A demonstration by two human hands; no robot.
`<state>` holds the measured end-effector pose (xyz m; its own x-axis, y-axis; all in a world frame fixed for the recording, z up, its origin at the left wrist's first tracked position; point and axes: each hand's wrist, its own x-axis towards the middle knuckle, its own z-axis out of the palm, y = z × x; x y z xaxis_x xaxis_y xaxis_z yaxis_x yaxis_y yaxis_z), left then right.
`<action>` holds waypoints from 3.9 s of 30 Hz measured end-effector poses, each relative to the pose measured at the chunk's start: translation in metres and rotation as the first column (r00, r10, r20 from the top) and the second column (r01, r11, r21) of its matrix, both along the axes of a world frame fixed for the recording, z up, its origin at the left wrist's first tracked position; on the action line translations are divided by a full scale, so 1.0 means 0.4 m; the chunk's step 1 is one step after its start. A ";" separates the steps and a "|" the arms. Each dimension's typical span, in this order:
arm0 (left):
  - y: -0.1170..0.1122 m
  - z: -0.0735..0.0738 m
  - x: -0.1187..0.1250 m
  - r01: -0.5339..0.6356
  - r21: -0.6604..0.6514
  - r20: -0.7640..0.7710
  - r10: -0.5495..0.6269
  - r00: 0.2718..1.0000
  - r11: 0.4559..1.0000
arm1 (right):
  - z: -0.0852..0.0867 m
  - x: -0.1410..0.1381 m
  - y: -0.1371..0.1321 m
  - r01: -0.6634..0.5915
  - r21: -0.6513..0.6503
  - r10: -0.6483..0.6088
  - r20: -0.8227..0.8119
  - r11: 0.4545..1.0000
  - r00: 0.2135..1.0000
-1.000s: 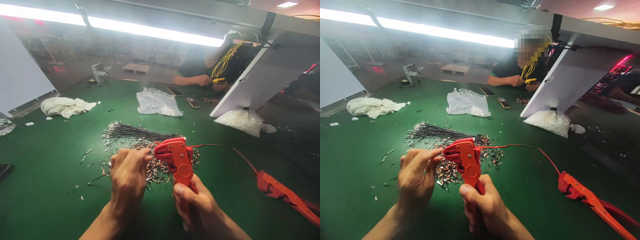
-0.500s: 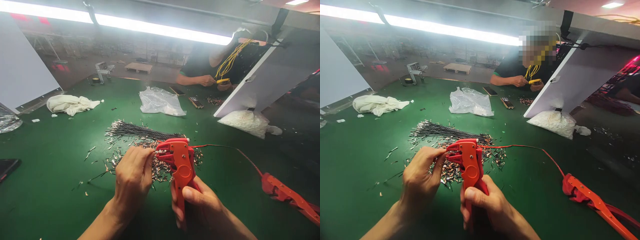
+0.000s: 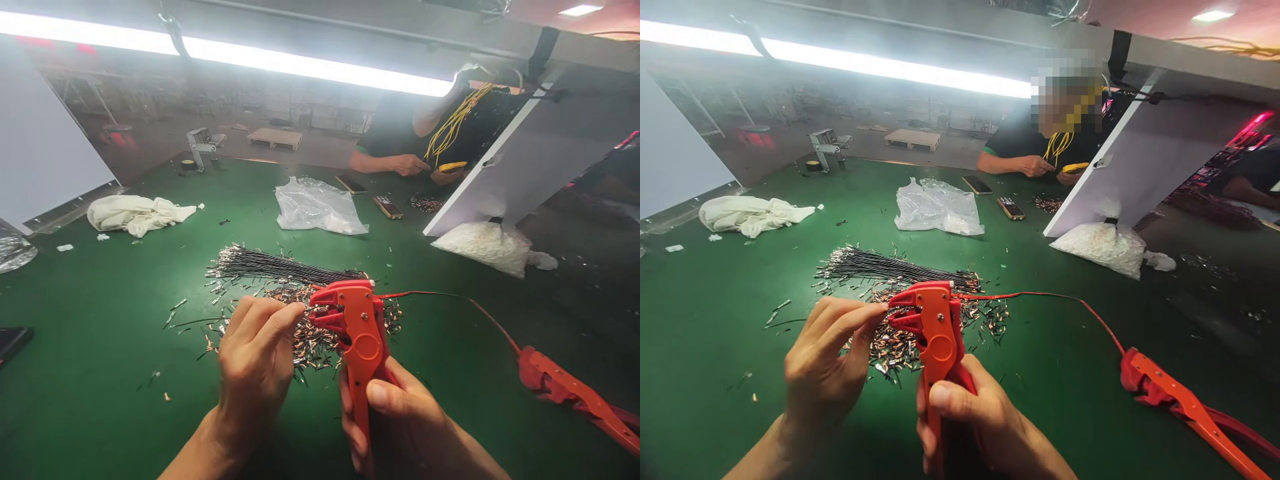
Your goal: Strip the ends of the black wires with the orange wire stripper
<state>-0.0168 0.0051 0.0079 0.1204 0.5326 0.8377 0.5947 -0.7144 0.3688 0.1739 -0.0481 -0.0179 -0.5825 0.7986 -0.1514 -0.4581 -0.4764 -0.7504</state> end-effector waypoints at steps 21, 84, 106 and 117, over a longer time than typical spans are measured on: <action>-0.004 0.002 0.002 -0.096 0.091 -0.097 0.105 0.990 0.991 | 0.042 -0.005 0.016 0.334 0.315 -0.406 0.198 0.888 0.892; -0.062 -0.050 0.093 0.113 -0.070 -0.518 -0.133 0.845 0.991 | 0.007 0.011 0.054 -0.207 0.901 -0.904 0.410 0.381 0.124; -0.067 -0.031 0.075 -0.044 0.002 -0.514 0.039 0.857 0.999 | 0.011 0.058 0.088 -0.047 0.867 -0.867 0.493 0.497 -0.071; -0.048 -0.043 0.076 0.000 0.031 -0.473 0.014 0.881 1.000 | 0.014 0.036 0.088 0.152 0.813 -0.827 0.550 0.562 0.117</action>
